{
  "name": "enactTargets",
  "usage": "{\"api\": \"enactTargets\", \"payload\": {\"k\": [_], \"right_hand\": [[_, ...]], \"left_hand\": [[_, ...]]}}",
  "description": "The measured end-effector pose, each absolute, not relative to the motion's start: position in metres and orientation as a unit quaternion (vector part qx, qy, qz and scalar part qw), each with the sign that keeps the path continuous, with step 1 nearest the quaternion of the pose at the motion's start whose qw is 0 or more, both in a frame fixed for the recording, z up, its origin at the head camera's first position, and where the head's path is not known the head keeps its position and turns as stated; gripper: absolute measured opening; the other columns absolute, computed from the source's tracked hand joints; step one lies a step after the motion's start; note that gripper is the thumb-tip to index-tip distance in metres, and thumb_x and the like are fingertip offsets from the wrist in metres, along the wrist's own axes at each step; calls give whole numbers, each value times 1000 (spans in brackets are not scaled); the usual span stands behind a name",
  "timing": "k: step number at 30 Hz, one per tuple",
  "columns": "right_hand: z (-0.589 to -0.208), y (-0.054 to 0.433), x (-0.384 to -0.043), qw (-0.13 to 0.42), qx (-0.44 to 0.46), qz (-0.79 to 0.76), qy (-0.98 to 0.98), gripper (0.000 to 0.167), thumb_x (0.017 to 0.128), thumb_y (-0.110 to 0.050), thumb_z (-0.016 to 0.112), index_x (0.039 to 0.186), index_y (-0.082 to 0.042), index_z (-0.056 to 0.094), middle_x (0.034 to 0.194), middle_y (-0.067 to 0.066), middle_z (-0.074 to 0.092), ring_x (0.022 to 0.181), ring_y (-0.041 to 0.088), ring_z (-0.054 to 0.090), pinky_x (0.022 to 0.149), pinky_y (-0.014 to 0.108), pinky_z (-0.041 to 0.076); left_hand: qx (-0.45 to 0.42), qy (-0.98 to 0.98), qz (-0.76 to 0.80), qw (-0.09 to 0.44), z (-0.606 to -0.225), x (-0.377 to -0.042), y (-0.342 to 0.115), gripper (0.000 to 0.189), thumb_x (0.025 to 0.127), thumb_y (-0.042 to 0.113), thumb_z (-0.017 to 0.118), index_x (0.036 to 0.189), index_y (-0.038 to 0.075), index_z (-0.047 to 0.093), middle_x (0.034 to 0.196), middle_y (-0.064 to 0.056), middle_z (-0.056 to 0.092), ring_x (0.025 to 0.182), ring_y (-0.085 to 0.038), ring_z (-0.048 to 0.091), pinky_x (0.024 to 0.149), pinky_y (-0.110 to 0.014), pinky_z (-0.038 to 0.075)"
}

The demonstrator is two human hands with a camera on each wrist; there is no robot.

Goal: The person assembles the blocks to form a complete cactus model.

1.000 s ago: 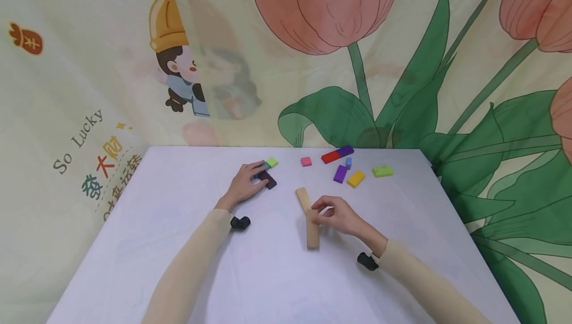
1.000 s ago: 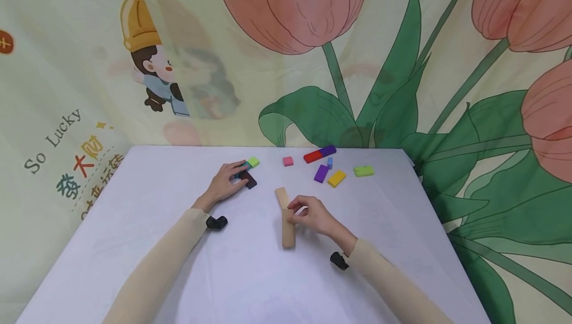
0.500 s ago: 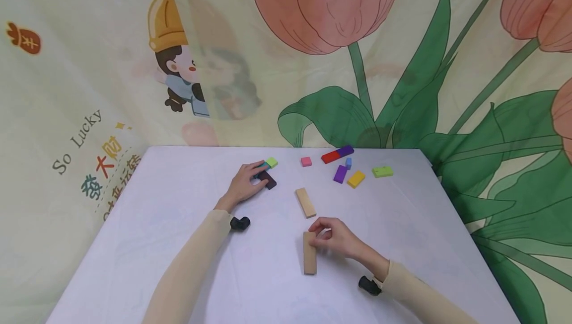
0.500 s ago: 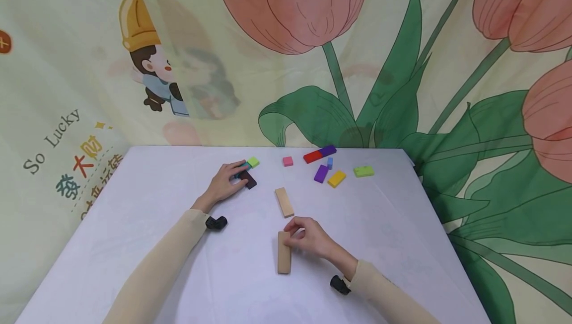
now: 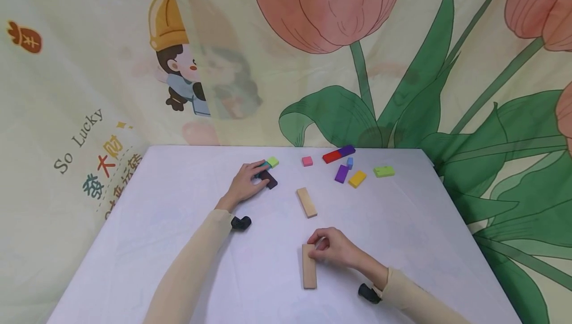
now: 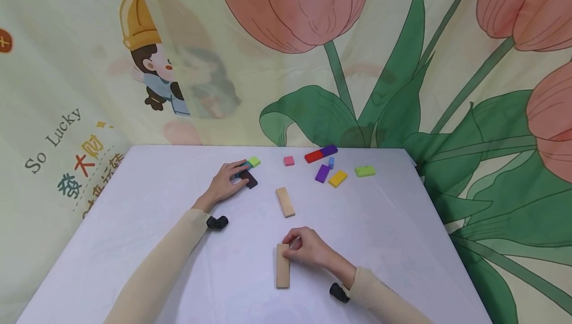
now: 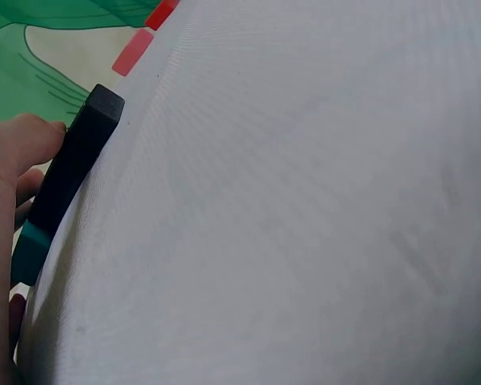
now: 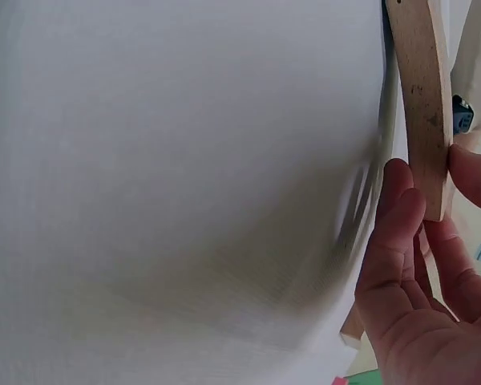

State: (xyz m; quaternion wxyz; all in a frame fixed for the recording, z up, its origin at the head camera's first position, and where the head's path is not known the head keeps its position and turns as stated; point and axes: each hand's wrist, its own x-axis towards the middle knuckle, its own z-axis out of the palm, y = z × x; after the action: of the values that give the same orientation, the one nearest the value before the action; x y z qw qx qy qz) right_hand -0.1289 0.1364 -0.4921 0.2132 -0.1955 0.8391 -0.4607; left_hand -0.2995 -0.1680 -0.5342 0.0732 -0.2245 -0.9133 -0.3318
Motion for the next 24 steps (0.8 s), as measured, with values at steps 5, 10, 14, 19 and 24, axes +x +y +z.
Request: {"api": "enactTargets", "payload": {"k": [5, 10, 14, 19, 24], "right_hand": [[-494, 136, -125, 199, -190, -447, 851, 17, 83, -8, 79, 97, -4, 70, 92, 0, 63, 70, 8, 58, 62, 21, 50], [-496, 135, -123, 185, -196, -444, 854, 17, 82, -8, 79, 97, -4, 71, 90, -1, 63, 69, 7, 57, 61, 20, 49], [-498, 135, -122, 184, -196, -441, 856, 17, 83, -9, 78, 97, -5, 71, 90, -2, 62, 69, 7, 56, 61, 20, 49], [-499, 134, -121, 183, -198, -439, 857, 17, 84, -9, 78, 98, -5, 71, 91, -1, 62, 71, 9, 56, 62, 20, 49], [-498, 135, -119, 176, -203, -435, 859, 17, 84, -10, 78, 98, -5, 70, 91, -1, 61, 72, 8, 55, 63, 20, 49]], "left_hand": [[-223, -915, -329, 72, -534, -300, -167, 49, 90, 33, 68, 134, 12, 63, 149, -5, 48, 124, -29, 46, 100, -50, 41], [-218, -916, -331, 66, -535, -300, -168, 49, 90, 33, 68, 134, 13, 62, 150, -4, 47, 124, -29, 46, 100, -50, 41], [-217, -916, -331, 65, -536, -300, -168, 49, 90, 34, 68, 134, 14, 63, 150, -3, 47, 125, -29, 45, 100, -50, 41], [-215, -918, -328, 61, -535, -300, -167, 50, 90, 35, 67, 135, 14, 62, 150, -3, 46, 124, -28, 46, 100, -49, 42], [-215, -918, -329, 60, -534, -300, -167, 50, 90, 35, 68, 135, 14, 62, 150, -4, 46, 124, -28, 45, 100, -50, 42]]}}
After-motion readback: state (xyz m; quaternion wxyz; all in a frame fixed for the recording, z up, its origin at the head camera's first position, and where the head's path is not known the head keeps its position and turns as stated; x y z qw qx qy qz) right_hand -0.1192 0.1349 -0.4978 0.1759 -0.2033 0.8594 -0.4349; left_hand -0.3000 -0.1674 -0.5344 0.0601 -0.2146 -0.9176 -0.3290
